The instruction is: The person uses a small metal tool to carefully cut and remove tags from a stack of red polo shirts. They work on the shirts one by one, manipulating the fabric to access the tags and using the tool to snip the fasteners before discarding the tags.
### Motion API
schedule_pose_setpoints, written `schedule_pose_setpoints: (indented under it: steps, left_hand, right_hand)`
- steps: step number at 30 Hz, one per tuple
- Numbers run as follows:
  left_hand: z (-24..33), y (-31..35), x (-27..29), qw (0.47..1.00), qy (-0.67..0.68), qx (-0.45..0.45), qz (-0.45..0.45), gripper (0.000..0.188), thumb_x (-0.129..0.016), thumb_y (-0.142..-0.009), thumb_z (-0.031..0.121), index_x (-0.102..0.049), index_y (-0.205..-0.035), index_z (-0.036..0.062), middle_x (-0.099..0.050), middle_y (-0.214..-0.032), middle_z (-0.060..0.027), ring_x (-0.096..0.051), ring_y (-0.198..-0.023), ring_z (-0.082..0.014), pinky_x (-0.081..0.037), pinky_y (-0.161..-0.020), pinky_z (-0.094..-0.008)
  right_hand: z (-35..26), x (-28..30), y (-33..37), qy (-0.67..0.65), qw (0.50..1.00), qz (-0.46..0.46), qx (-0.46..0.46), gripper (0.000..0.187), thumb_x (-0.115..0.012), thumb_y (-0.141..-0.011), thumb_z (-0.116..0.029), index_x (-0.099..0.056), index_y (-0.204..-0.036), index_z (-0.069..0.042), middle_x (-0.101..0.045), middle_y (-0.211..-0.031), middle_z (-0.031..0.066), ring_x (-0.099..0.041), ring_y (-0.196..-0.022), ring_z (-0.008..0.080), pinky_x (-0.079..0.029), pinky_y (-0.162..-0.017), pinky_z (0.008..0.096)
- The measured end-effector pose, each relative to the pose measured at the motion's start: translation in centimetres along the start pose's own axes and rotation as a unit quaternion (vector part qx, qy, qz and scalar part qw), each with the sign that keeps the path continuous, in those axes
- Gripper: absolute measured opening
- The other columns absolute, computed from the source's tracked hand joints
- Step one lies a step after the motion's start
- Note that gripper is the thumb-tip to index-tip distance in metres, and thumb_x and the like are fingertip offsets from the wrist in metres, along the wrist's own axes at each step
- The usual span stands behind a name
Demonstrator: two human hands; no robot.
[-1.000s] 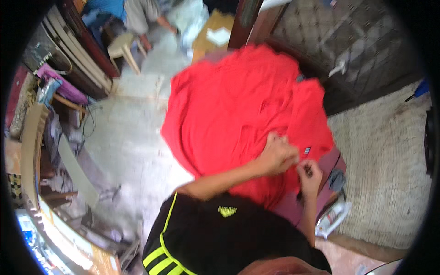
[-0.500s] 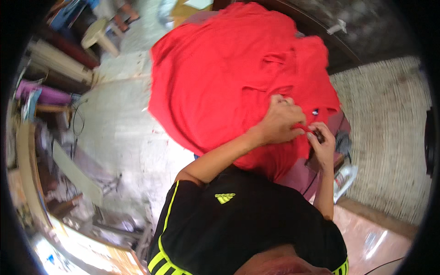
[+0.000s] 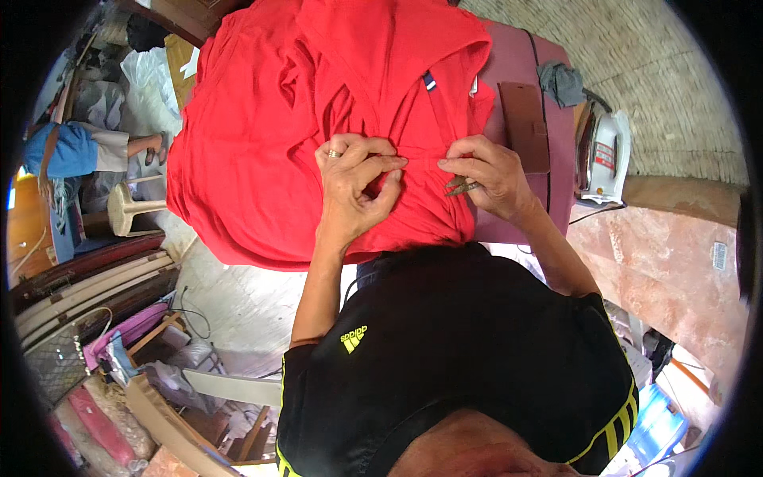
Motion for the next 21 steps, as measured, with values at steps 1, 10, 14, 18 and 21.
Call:
schedule_pose_setpoints:
  steps: [1, 10, 14, 18, 21]
  left_hand:
    - [0.0, 0.1, -0.1, 1.000, 0.005, 0.001, 0.005, 0.019, -0.076, -0.068, 0.004, -0.075, -0.083, 0.0155, -0.068, -0.089, 0.0038, -0.056, -0.089, -0.0171, -0.031, -0.084, -0.0372]
    - [0.8, -1.3, -1.6, 0.999, -0.049, 0.011, -0.006, 0.010, -0.079, -0.078, 0.012, -0.072, -0.085, 0.0139, -0.062, -0.078, 0.0013, -0.049, -0.079, -0.0179, -0.028, -0.080, -0.0352]
    - [-0.4, -1.4, -1.7, 0.998, -0.005, 0.060, 0.000, 0.007, -0.074, -0.083, 0.009, -0.069, -0.086, 0.0122, -0.060, -0.076, -0.0012, -0.049, -0.078, -0.0192, -0.029, -0.079, -0.0356]
    - [-0.2, -1.5, -1.3, 0.999, 0.027, 0.022, -0.023, 0.020, -0.080, -0.075, 0.014, -0.070, -0.093, 0.0126, -0.061, -0.080, -0.0011, -0.050, -0.080, -0.0198, -0.030, -0.080, -0.0356]
    - [0.4, -1.7, -1.1, 0.999, -0.003, -0.006, -0.047, 0.029, -0.085, -0.067, 0.019, -0.073, -0.093, 0.0129, -0.061, -0.084, -0.0022, -0.053, -0.084, -0.0205, -0.033, -0.082, -0.0361]
  right_hand:
    - [0.0, -0.2, 0.2, -0.016, 1.000, 0.019, -0.001, 0.042, -0.073, -0.063, 0.010, -0.071, -0.102, -0.007, -0.065, -0.100, 0.0069, -0.068, -0.077, 0.0215, -0.055, -0.063, 0.0323]
    - [-0.2, -0.5, 0.5, -0.170, 0.977, 0.046, -0.124, 0.038, -0.073, -0.073, 0.005, -0.067, -0.109, -0.006, -0.064, -0.102, 0.0101, -0.069, -0.087, 0.0237, -0.056, -0.071, 0.0351]
    - [-0.9, 0.3, -0.4, -0.188, 0.969, 0.033, -0.159, 0.038, -0.070, -0.079, 0.001, -0.063, -0.115, -0.006, -0.064, -0.104, 0.0108, -0.068, -0.089, 0.0260, -0.056, -0.076, 0.0362]
    - [-1.5, 0.0, -1.2, -0.079, 0.986, -0.030, -0.141, 0.029, -0.069, -0.083, -0.002, -0.063, -0.110, -0.004, -0.063, -0.101, 0.0108, -0.067, -0.087, 0.0279, -0.054, -0.076, 0.0361]
    - [-0.1, 0.5, -1.3, -0.140, 0.983, -0.005, -0.122, 0.020, -0.070, -0.085, -0.005, -0.065, -0.103, -0.002, -0.062, -0.097, 0.0103, -0.066, -0.086, 0.0264, -0.053, -0.076, 0.0362]
Point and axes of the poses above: each hand's wrist, its own y-axis away from the middle knuckle, its own x-axis out of the back of the hand, z = x × y, the point moved 3 cm from there along -y, towards the middle knuckle
